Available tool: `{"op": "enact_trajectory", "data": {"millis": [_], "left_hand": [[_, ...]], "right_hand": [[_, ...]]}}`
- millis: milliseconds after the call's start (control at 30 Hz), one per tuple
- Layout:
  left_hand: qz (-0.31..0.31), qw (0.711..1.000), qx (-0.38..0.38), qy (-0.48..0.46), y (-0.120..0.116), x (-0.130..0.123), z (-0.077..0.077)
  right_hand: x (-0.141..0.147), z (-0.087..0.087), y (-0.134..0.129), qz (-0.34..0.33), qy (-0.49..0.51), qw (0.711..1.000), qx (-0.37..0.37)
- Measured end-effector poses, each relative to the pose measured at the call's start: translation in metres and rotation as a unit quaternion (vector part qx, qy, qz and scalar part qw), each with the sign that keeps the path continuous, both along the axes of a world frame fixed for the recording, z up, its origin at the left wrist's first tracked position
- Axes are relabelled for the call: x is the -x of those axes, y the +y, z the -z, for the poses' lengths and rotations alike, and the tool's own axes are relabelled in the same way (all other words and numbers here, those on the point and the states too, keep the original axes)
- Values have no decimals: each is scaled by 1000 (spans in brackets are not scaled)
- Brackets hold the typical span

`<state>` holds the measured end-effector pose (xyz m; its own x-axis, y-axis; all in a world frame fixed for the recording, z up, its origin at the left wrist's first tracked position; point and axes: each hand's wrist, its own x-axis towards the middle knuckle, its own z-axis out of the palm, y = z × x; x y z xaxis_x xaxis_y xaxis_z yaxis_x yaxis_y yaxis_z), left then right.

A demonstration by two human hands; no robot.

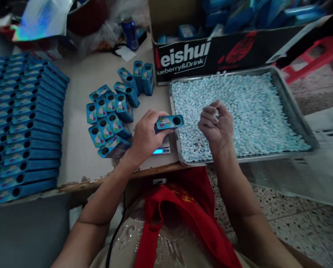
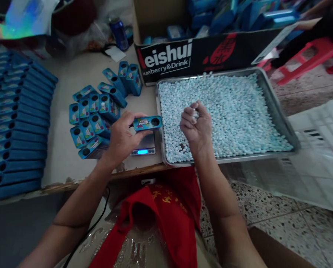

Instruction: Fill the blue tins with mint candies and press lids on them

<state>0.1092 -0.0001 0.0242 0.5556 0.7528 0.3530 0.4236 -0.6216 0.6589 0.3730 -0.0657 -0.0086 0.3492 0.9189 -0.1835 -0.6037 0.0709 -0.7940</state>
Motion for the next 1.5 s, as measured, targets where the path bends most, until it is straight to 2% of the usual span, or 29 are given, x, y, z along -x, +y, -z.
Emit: {"op": "enact_trajectory", "data": {"millis": [133, 233, 300, 400, 567, 700, 833, 933, 1000, 1033, 1100, 1167, 1200, 1267, 1300, 1333, 1367, 1400, 1500], "left_hand": [[32, 999, -13, -15, 6, -35, -22], [49, 999, -4, -19, 8, -56, -23], [56, 998, 3, -20, 7, -67, -18], [60, 998, 13, -17, 4, -78, -12], [60, 998, 30, -17, 0, -89, -8], [60, 997, 33, -33, -2, -95, -4], [49, 994, 68, -65, -1, -98, 7], [39, 988, 113, -99, 4, -92, 12], [27, 984, 128, -117, 8, -81, 11], [19, 984, 125, -123, 11, -75, 9], [3, 986, 106, -131, 14, -63, 5], [-7, 987, 90, -135, 15, -54, 1], [-8, 987, 87, -136, 15, -51, 0], [-6, 987, 86, -133, 13, -48, -1], [-3, 988, 84, -129, 11, -47, -1], [0, 989, 80, -125, 9, -48, -1], [4, 990, 77, -120, 7, -50, 0], [9, 990, 77, -115, 5, -52, 0], [36, 988, 100, -114, -1, -63, 4]], "right_hand": [[17, -46, 15, 72, -79, 991, -83], [29, -67, 19, 107, -144, 979, -100], [33, -68, 18, 125, -198, 969, -81], [33, -59, 15, 141, -242, 959, -55], [27, -52, 14, 186, -163, 966, -75], [29, -59, 9, 162, -132, 977, -46], [30, -70, -6, 148, -144, 975, -80], [10, -58, -7, 169, -198, 961, -95], [-11, -35, -1, 180, -325, 928, -43], [-19, -21, 3, 155, -423, 893, -1], [-30, 8, 11, 35, -607, 792, 58], [-28, 29, 14, -95, -731, 674, 57], [-23, 35, 13, -140, -770, 621, 43], [-13, 42, 8, -188, -817, 545, 20], [-9, 42, 5, -198, -827, 526, 24], [-7, 41, 1, -204, -827, 523, 40], [-6, 40, -2, -200, -815, 540, 67], [-7, 39, -4, -180, -787, 582, 102], [-19, 33, -8, -31, -565, 807, 172]]}}
